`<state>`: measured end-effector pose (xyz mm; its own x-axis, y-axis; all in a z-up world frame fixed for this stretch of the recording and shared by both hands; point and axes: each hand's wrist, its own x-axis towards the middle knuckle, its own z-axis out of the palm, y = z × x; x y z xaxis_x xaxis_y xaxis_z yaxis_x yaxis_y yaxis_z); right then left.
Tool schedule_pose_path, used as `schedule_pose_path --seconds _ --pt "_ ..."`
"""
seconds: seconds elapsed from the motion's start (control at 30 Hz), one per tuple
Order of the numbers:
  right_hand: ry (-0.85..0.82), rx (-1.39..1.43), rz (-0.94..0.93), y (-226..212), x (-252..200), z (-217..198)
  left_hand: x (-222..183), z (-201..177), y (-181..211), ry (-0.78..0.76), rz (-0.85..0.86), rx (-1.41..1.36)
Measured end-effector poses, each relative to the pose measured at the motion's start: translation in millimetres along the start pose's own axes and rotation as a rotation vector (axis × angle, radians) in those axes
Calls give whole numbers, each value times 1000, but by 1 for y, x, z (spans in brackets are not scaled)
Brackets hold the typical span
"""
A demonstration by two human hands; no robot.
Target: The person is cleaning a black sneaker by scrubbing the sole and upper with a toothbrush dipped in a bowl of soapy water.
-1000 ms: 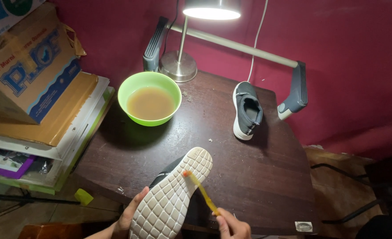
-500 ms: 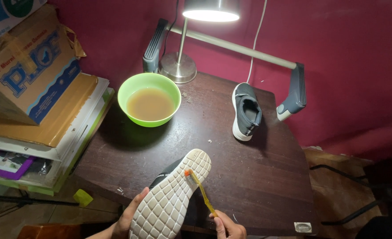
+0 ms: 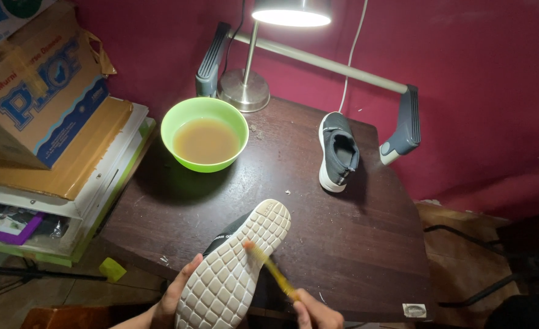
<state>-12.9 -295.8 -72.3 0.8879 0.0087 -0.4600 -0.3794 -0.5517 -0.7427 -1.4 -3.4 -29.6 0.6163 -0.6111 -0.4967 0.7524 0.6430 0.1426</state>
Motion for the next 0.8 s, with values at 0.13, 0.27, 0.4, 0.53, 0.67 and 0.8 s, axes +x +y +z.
schedule_pose_path --seconds 0.13,0.27,0.4,0.53,0.67,0.8 --pt "-292 -732 219 -44 -16 -16 11 -11 -5 9 -16 -166" --pt "506 -50 -400 28 71 0 -1 -3 2 52 -49 -14" --pt "967 -575 754 115 135 39 7 -22 1 -114 -19 81" --pt "590 -100 -371 -14 8 -17 -1 1 3 79 -45 -17" --pt "736 -180 -467 -2 25 -57 2 1 3 107 -42 -99" --pt "125 -457 12 -10 35 -31 3 -2 2 25 22 -38"
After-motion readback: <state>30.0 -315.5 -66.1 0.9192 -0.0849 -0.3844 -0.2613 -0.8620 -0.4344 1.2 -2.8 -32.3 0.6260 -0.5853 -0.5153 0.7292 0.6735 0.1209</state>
